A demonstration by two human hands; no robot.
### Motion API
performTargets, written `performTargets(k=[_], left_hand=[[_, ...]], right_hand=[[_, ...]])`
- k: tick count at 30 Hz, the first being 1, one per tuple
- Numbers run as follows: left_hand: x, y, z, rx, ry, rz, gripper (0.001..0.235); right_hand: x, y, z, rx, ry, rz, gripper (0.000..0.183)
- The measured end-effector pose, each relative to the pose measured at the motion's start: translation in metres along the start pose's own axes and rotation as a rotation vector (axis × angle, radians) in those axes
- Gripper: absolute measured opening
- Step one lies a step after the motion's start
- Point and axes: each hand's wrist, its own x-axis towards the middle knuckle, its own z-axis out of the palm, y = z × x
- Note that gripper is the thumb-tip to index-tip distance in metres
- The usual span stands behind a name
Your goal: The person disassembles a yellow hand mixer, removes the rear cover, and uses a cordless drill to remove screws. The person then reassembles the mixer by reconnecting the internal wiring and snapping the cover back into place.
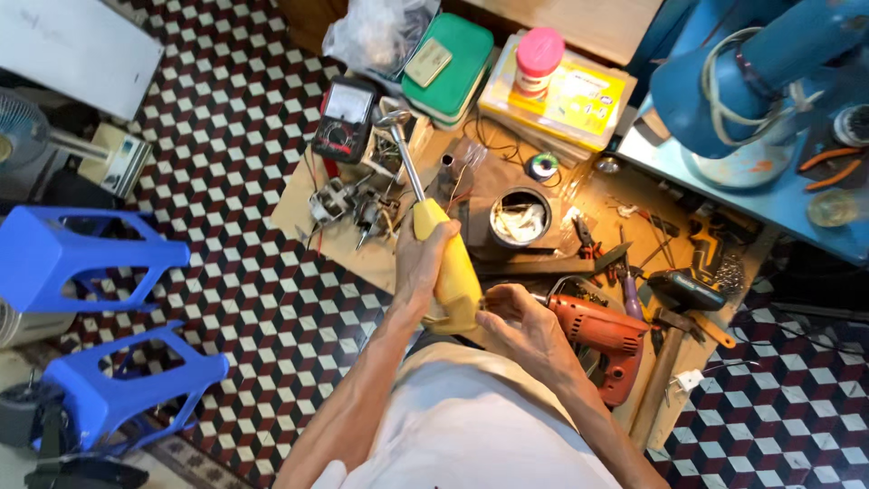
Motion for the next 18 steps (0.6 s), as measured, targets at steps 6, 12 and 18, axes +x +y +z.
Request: performTargets(k=[6,12,18], left_hand=[[0.004,0.008,-0.005,0.551,-0.313,0.447,0.05],[0.011,-0.015,-0.001,0.71,-0.537,0.611,0.048],[0.028,-0.041,-0.008,0.71,-0.661,0.57,0.044]], right_hand=[[0.024,-0.018,-0.041,0.333,0.291,-0.156,0.04],[0.025,-0.05,-0.066,0.31,0.134,-0.265,0.082],[0.022,-0.056,-0.046,0.169,0.157,-0.228,0.074]])
